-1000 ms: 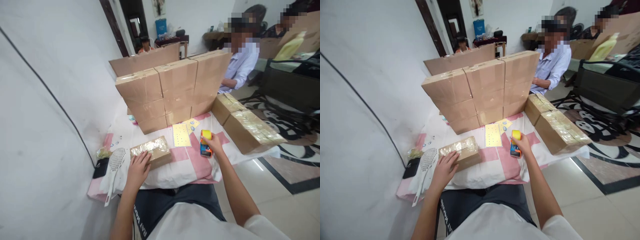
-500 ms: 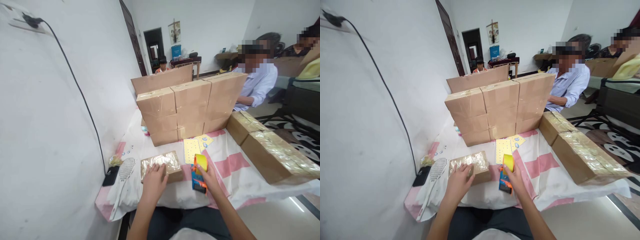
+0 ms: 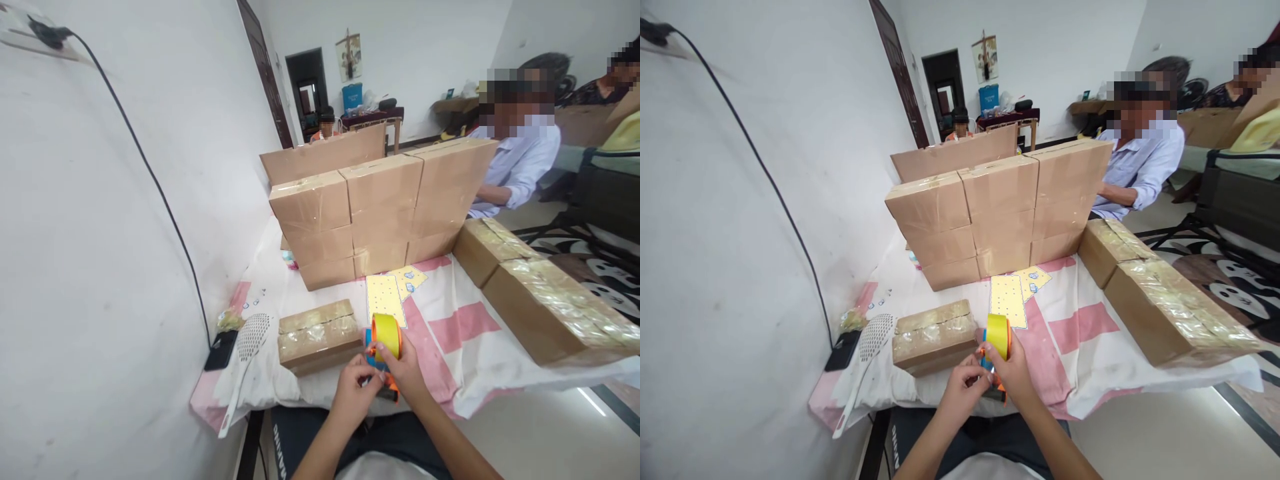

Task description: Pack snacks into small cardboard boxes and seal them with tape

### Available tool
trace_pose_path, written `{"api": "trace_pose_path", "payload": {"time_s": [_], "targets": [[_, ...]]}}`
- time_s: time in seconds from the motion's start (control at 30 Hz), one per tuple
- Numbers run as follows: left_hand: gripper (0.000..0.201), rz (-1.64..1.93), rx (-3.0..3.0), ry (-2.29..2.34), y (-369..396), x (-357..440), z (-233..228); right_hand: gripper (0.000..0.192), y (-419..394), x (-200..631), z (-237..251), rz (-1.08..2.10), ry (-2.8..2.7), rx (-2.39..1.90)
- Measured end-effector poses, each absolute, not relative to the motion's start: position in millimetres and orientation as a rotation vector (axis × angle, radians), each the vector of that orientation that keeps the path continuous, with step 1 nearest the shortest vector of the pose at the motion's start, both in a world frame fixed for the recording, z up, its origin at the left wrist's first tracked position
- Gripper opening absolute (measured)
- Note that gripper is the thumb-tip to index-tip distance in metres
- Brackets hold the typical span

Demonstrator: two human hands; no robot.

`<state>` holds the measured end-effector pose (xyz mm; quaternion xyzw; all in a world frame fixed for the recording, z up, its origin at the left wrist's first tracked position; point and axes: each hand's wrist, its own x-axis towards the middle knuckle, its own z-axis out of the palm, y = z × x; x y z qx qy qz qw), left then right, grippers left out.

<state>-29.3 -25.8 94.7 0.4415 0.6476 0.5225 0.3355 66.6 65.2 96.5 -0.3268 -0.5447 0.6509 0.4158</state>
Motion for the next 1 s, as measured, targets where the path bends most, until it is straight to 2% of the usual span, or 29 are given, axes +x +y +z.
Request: {"api": "trace_pose_path", "payload": {"time_s": [0.13,0.27,0.5,0.67,0.83,1.0], "targets": [[0.042,1.496,1.037,1.618,-15.8,-25.5,99.1,0.035,75.6,68.9,92.6,1.538,-1.39,-0.813],[0.044,1.52,1.001,1.58,-11.2,-26.7,108.7,0.038,90.0,65.4,89.1,1.46,-1.415,-0.879],[0.067,1.212,0.649,1.526,-17.8,-29.6,106.6,0.047,105.6,47.7,102.3,1.761,-1.41,-0.892],[0.069,1.222,0.59,1.53,-20.3,-29.1,99.5,0.05,100.3,49.9,106.0,1.897,-1.361,-0.902],[0.07,1.214,0.57,1.486,-19.0,-18.1,89.8,0.039,96.2,59.2,96.2,1.808,-1.312,-0.932],[0.069,1.151,0.558,1.455,-14.0,-6.4,80.1,0.027,94.4,61.4,82.7,1.454,-1.447,-1.161]]}}
